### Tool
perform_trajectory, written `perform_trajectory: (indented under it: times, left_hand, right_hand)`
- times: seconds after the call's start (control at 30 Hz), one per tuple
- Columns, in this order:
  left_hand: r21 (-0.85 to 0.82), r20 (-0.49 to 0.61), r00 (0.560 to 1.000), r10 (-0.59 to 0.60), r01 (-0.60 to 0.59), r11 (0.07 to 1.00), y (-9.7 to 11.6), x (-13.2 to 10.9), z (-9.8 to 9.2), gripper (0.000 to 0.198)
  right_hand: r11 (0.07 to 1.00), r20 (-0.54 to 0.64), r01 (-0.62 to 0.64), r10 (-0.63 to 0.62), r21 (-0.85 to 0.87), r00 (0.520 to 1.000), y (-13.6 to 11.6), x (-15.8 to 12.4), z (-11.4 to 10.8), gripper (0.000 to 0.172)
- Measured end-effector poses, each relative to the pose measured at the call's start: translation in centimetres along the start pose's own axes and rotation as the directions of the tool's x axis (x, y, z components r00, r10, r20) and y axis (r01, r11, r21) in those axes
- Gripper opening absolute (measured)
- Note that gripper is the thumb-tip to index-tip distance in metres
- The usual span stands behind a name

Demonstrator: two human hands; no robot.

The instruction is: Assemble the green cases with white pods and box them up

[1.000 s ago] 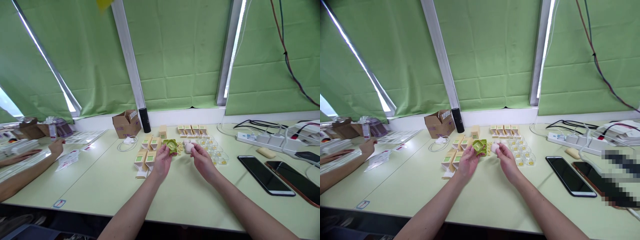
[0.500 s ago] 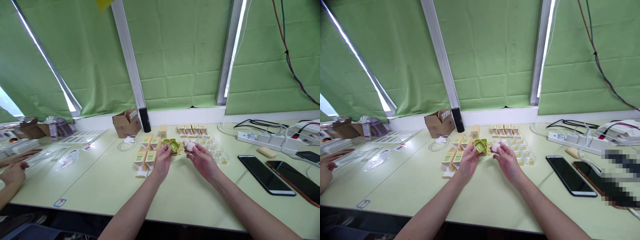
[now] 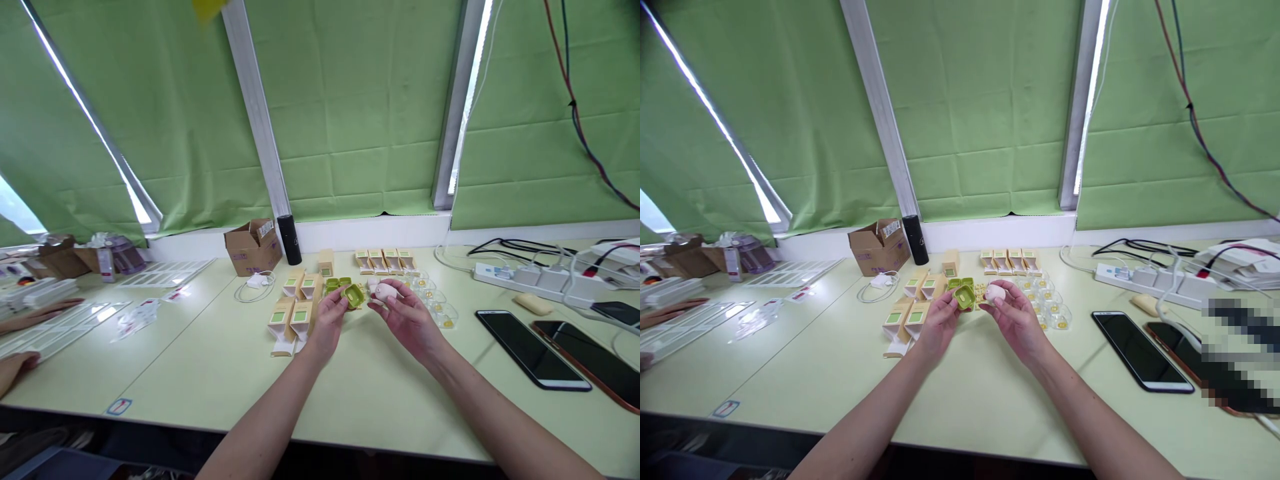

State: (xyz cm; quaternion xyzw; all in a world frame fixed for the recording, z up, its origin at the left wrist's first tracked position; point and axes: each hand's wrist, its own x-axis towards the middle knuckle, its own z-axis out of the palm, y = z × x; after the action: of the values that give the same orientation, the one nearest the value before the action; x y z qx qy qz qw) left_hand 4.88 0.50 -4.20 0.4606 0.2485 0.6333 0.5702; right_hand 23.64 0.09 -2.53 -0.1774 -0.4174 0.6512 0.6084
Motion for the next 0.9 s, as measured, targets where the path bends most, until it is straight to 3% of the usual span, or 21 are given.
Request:
perform_trajectory:
  times: [0.23,0.43,0.9]
  left_hand:
    - [0.055,-0.021,1.0,-0.02,0.021,0.998,0.1,-0.2,0.1,0.051]
    - [0.087,-0.009,1.0,-0.007,0.008,0.996,0.2,-0.3,0.2,0.052]
    - [0.245,-0.01,0.999,0.054,-0.05,0.968,0.2,-0.2,0.2,0.059]
  right_hand:
    - [1.0,0.035,0.013,-0.012,-0.025,0.999,-0.3,-0.1,0.2,0.041]
    - [0.998,-0.001,0.009,-0.01,-0.067,1.0,-0.1,0.1,0.0,0.052]
    - [0.964,-0.109,0.086,-0.116,-0.252,0.987,0.9,0.8,-0.3,0.048]
